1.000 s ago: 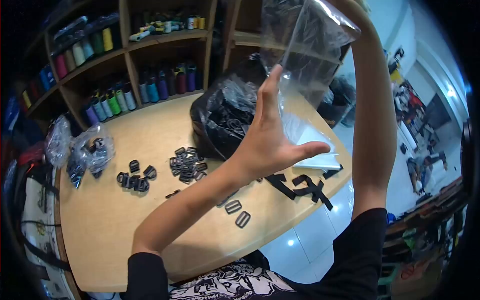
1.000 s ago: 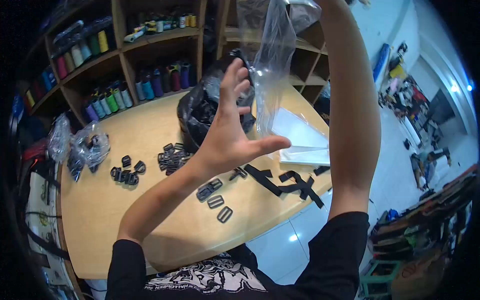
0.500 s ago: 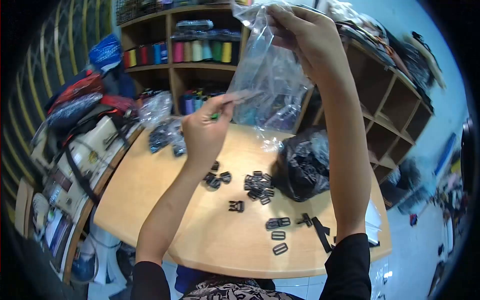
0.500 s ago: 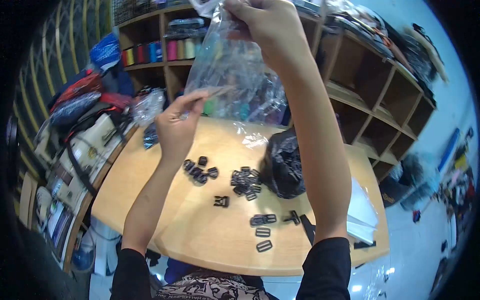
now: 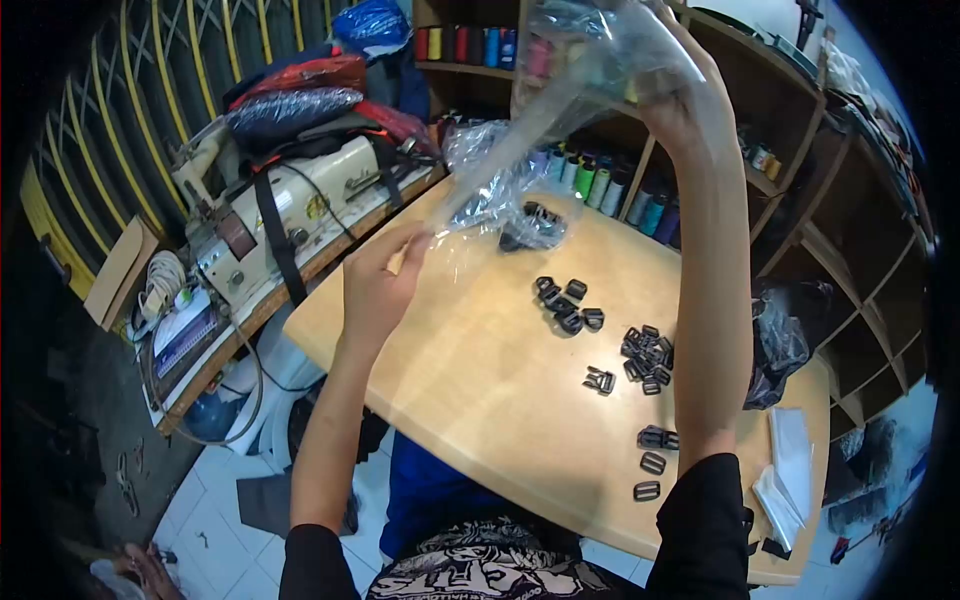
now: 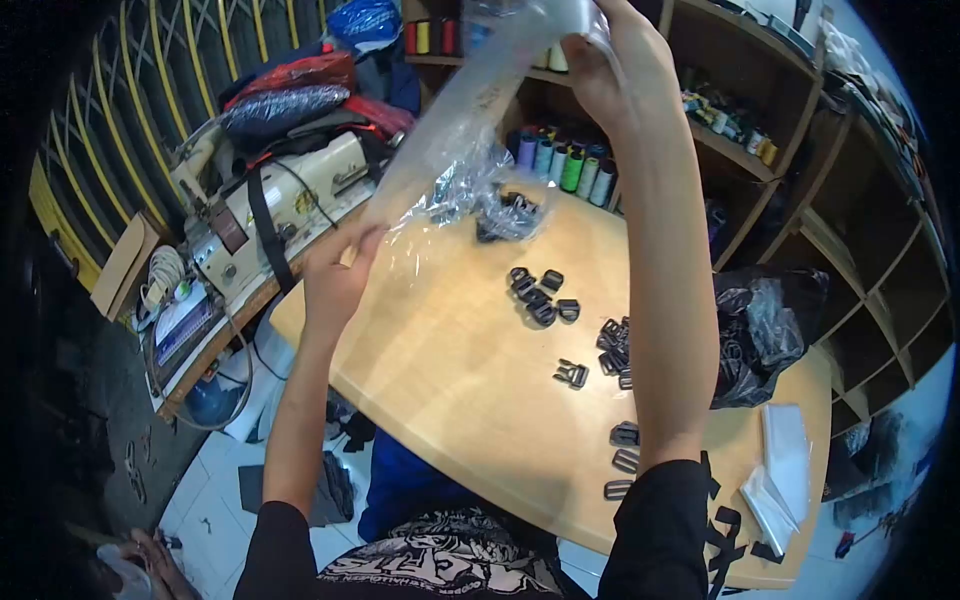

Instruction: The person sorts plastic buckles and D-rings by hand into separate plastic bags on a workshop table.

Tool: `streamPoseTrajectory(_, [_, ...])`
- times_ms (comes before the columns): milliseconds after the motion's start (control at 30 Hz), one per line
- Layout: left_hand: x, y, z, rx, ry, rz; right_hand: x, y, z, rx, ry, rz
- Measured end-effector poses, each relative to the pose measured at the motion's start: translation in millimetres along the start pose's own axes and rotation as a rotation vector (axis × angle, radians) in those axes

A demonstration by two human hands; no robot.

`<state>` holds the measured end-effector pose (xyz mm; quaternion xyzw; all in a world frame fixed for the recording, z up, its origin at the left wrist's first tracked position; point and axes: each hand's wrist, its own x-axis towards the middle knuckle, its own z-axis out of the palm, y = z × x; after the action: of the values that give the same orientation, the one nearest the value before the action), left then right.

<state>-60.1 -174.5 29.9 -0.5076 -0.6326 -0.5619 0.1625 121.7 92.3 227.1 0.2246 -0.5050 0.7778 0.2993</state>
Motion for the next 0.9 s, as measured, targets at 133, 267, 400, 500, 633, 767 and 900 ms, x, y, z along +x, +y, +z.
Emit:
streamPoseTrajectory(133, [-15.0,-19.3,-18.1,-0.714,0.095,-0.422,-7.2,52.4,124.0,-0.115,0.739,-0.038])
streamPoseTrajectory(267, [-7.4,-11.5,-63.9,-0.603,0.162,-0.698,-47.8,140.5,80.4,-1.087,-0.078,0.114])
streamPoseTrajectory(400, [-6.6,-23.7,-93.5,-0.816,0.192,-0.858,-110.0,198.0,125.0,-1.572,-0.549,-0.046])
streamPoseTrajectory(500, [-7.7,-28.3,-99.5,-0.881,0.217,-0.921,-111.6,204.2,134.0,-1.757,-0.491,-0.365])
streamPoseTrajectory(633, [-15.9,-62.5,-107.3,-1.092,0.108,-1.022,-128.2,224.6,120.2,-1.943,-0.591,-0.438])
streamPoseTrajectory(767, [-26.7,-25.7,-109.5,-1.430,0.291,-0.897,-98.4,237.6,118.3,-1.489,0.083,0.016])
streamPoseTrajectory(900, [-56.8,-1.4,-75.0,-1.024,0.413,-0.582,-93.5,274.9,117.8,-1.110,0.324,0.147])
